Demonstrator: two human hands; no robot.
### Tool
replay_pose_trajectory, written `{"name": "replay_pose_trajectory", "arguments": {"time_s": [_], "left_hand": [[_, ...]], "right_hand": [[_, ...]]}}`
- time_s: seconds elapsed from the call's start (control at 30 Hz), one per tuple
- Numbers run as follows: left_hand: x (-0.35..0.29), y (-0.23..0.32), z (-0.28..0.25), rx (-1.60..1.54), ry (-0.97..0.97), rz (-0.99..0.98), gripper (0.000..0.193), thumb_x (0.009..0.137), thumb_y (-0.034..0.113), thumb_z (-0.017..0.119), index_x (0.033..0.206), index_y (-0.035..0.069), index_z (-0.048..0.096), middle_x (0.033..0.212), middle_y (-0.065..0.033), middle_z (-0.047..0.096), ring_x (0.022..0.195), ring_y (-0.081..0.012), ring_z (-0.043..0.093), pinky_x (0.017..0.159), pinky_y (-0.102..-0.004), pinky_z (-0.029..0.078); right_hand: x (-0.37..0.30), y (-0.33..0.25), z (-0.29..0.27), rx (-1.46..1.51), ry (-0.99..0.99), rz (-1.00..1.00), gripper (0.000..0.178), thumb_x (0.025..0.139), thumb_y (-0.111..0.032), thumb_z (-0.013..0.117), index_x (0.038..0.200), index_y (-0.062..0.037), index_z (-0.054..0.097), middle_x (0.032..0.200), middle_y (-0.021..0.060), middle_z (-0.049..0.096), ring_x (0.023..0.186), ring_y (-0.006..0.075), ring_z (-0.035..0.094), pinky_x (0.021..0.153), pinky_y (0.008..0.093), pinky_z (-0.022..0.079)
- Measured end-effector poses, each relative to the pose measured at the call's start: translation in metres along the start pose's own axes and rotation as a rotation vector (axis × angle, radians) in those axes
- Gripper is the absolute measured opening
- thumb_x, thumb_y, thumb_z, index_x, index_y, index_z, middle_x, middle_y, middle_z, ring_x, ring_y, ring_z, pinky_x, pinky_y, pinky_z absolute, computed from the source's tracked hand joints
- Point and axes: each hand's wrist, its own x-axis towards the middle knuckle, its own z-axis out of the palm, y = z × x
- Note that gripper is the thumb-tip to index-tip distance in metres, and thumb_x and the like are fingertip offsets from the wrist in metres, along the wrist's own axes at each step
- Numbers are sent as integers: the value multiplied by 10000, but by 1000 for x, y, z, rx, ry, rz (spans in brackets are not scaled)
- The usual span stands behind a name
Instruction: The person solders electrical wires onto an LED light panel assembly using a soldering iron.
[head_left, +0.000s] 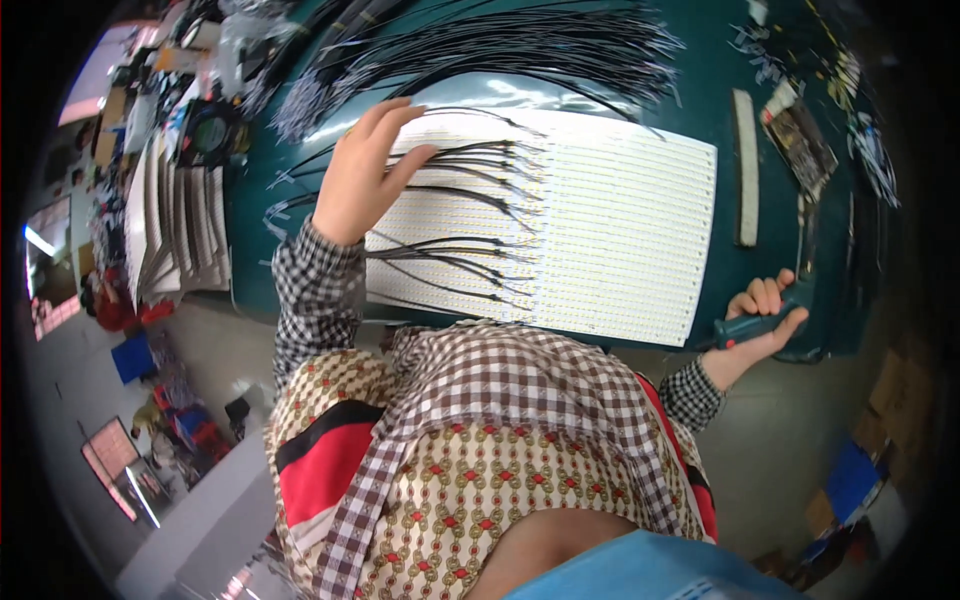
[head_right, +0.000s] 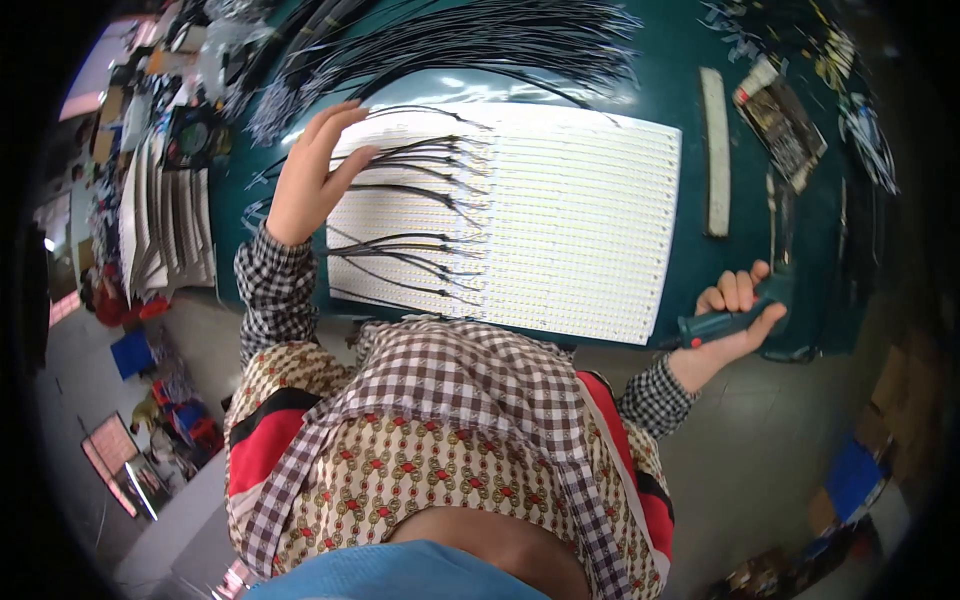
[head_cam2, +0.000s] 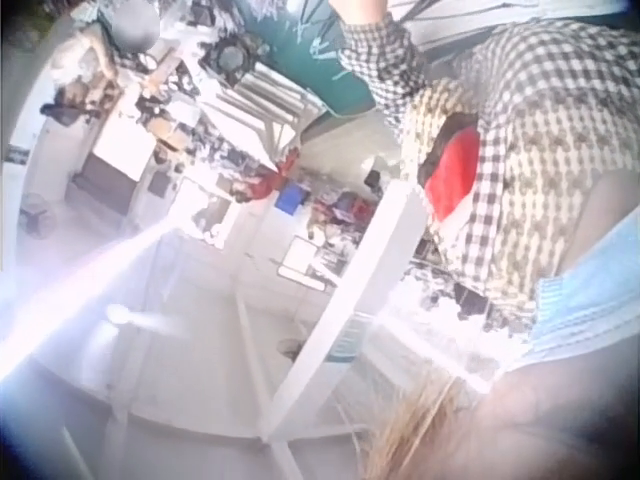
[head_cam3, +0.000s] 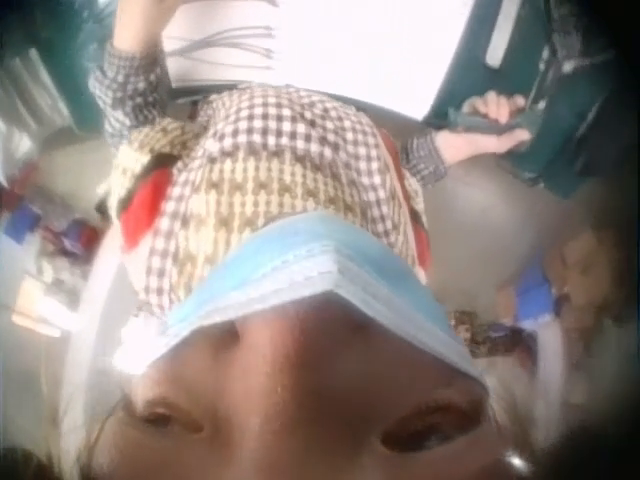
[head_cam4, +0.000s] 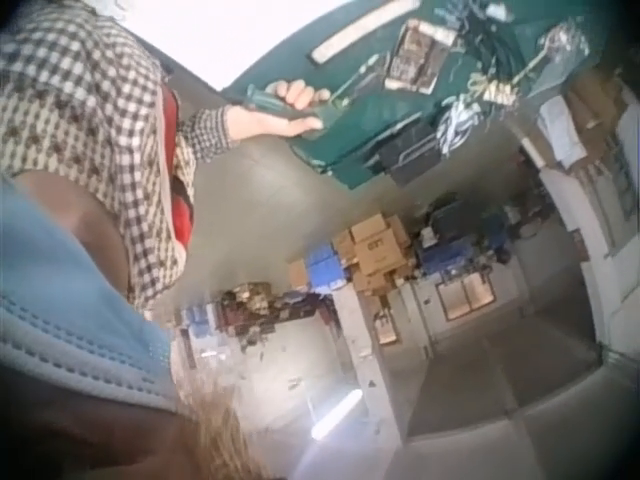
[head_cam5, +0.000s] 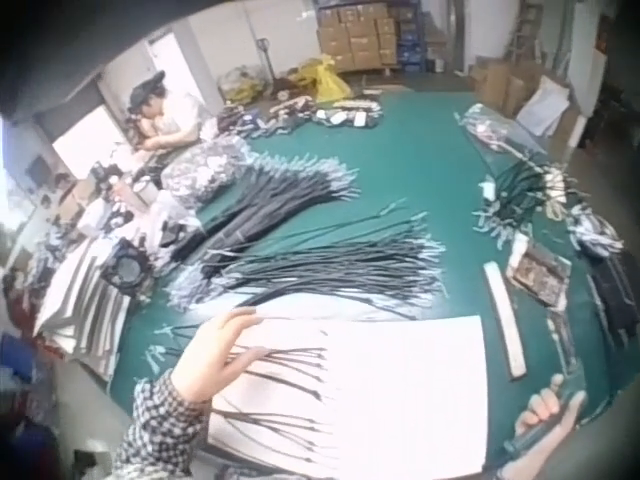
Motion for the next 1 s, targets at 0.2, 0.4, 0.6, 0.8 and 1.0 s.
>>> {"name": "replay_pose_trajectory", "arguments": {"time_s": [0.2, 0.4, 0.6, 0.8, 1.0], "left_hand": [[-145, 7, -32, 60, -233, -455, 947, 623, 230, 886, 1452, 160, 432, 1484, -174, 426, 1376, -398, 395, 1088, -520, 359], [-157, -16, -35, 207, -378, -451, 967, 670, 31, 690, 1531, 229, 298, 1591, -149, 236, 1472, -397, 215, 1169, -596, 204], [-117, -63, -22, 175, -497, -150, 939, 669, 41, 648, 1525, 224, 309, 1589, -164, 246, 1474, -411, 203, 1152, -624, 215], [-46, -101, 18, 78, -118, 96, 494, 780, 128, 652, 1267, 89, 582, 1171, -123, 596, 1104, -308, 563, 908, -449, 469], [-13, -95, 6, 178, -104, 240, 201, 758, 125, 663, 948, 69, 634, 857, -128, 609, 847, -321, 622, 744, -434, 484]], "right_hand": [[-1, -6, 2, 30, 75, -10, 570, 938, -352, 674, 1338, -15, 448, 802, -7, 426, 759, 109, 448, 733, 305, 517], [-4, 3, 6, -111, 80, -16, 567, 950, -363, 653, 1325, 14, 457, 811, 15, 432, 753, 117, 459, 725, 300, 557], [-27, 12, 5, -317, 201, -85, 561, 966, -375, 622, 1318, 35, 469, 812, 30, 457, 763, 131, 486, 716, 283, 568], [-33, 21, -15, -376, 236, -118, 537, 982, -371, 595, 1317, 32, 477, 849, 63, 543, 791, 152, 560, 730, 290, 576], [-26, 13, -32, -328, 214, -136, 534, 986, -384, 585, 1318, 25, 499, 877, 69, 574, 805, 156, 581, 721, 286, 573]]}}
